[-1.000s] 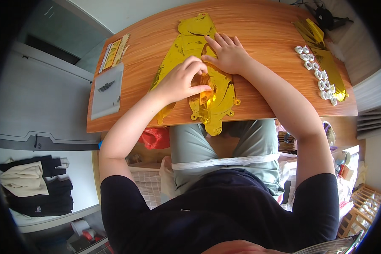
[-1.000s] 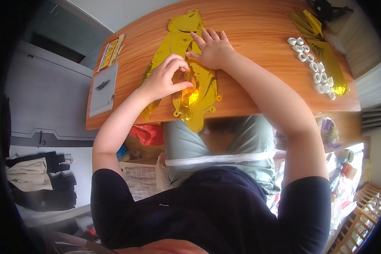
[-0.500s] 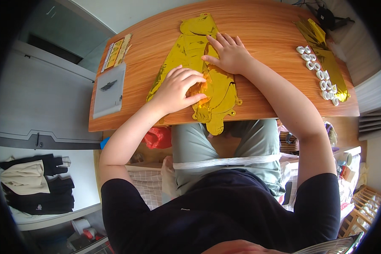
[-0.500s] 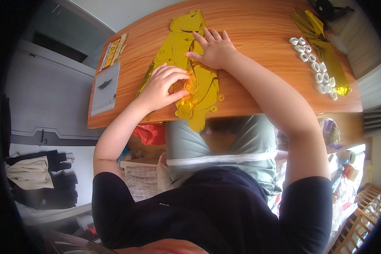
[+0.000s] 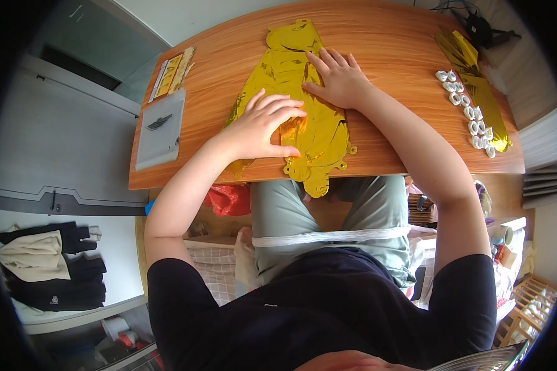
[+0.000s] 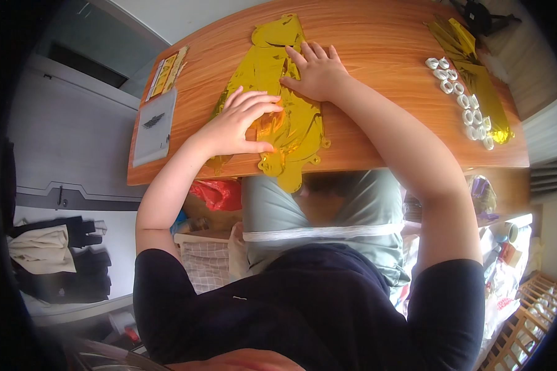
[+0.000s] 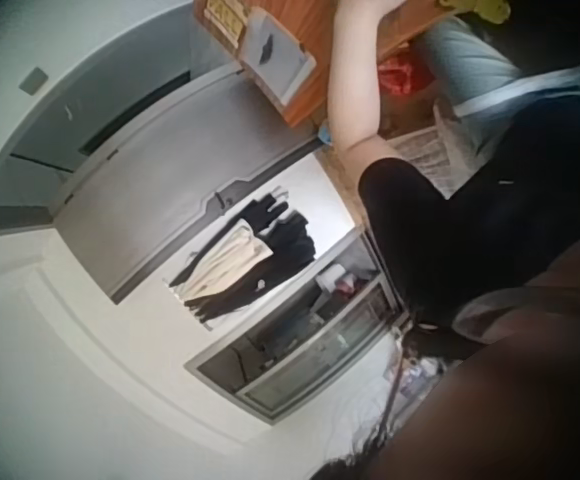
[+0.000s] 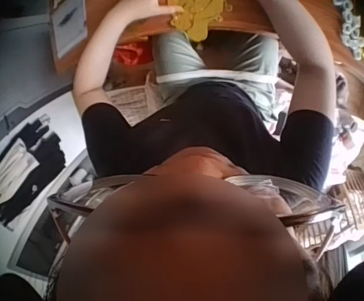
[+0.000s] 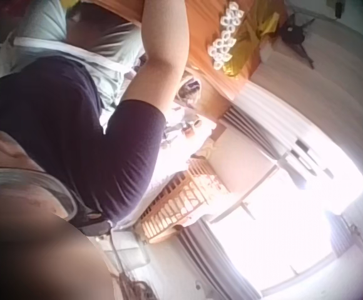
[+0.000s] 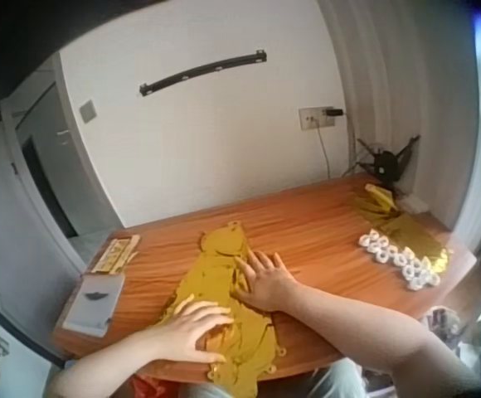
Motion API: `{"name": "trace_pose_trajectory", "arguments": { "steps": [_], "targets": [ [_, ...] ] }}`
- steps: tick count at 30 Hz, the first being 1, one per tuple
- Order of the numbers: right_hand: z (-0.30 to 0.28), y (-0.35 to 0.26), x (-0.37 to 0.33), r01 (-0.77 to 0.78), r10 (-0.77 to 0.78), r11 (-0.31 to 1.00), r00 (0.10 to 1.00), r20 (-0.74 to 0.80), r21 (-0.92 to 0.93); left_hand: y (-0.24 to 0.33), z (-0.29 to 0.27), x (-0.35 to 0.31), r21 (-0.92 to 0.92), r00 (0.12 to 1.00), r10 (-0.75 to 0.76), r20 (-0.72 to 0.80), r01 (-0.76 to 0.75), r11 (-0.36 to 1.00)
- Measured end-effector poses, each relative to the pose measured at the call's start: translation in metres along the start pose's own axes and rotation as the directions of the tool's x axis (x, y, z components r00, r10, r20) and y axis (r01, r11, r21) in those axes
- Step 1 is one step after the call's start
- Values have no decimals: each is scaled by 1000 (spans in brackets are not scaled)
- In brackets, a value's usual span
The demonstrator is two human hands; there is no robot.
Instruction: Folding a yellow giraffe-shaped foil balloon for packaging.
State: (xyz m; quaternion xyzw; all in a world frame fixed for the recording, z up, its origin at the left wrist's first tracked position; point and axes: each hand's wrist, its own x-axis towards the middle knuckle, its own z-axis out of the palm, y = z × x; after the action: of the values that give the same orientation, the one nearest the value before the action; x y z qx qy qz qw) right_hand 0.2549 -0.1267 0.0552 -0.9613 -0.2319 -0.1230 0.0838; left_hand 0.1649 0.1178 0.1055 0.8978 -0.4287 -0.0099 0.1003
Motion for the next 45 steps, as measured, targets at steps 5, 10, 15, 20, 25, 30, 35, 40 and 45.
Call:
{"name": "trace_pose_trajectory", "arguments": {
  "steps": [5,10,15,20,25,30,35,40,45],
  "targets": [
    [-3,0,2,-20,20,1000,996,88,0,0,-4,4,9,999,-3,32,3,1000],
    [-5,-1,-2,-16,16,1000,999,30,-5,-3,-5,8,-12,999,-29,29,29,1000],
    [-8,-5,-1,-12,13,1000,999,45,-22,-8,-4,9,-28,1000,-20,-15,19,999],
    [-11,-6,-1,-26,27,999,998,52,-20,-12,-3,12,2,1000,-9,-19,9,1000],
    [-13,-4,0,-29,31,999,993,115,-17,-22,-11,21,-65,1000,5,-11,-5,998],
    [-11,-4,0,-29,30,999,994,109,-13,-31,-6,35,-36,997,-69,27,70,997],
    [-13,-3,-1,-26,27,1000,992,125,-9,-27,-7,40,96,1000,-28,-10,28,995],
    [-11,-3,1,-19,19,1000,992,122,0,-31,-8,41,187,999,-16,32,10,982],
    [-9,-4,-1,-8,8,1000,997,76,-1,-37,-6,45,202,999,11,47,-20,979]
  ]
}}
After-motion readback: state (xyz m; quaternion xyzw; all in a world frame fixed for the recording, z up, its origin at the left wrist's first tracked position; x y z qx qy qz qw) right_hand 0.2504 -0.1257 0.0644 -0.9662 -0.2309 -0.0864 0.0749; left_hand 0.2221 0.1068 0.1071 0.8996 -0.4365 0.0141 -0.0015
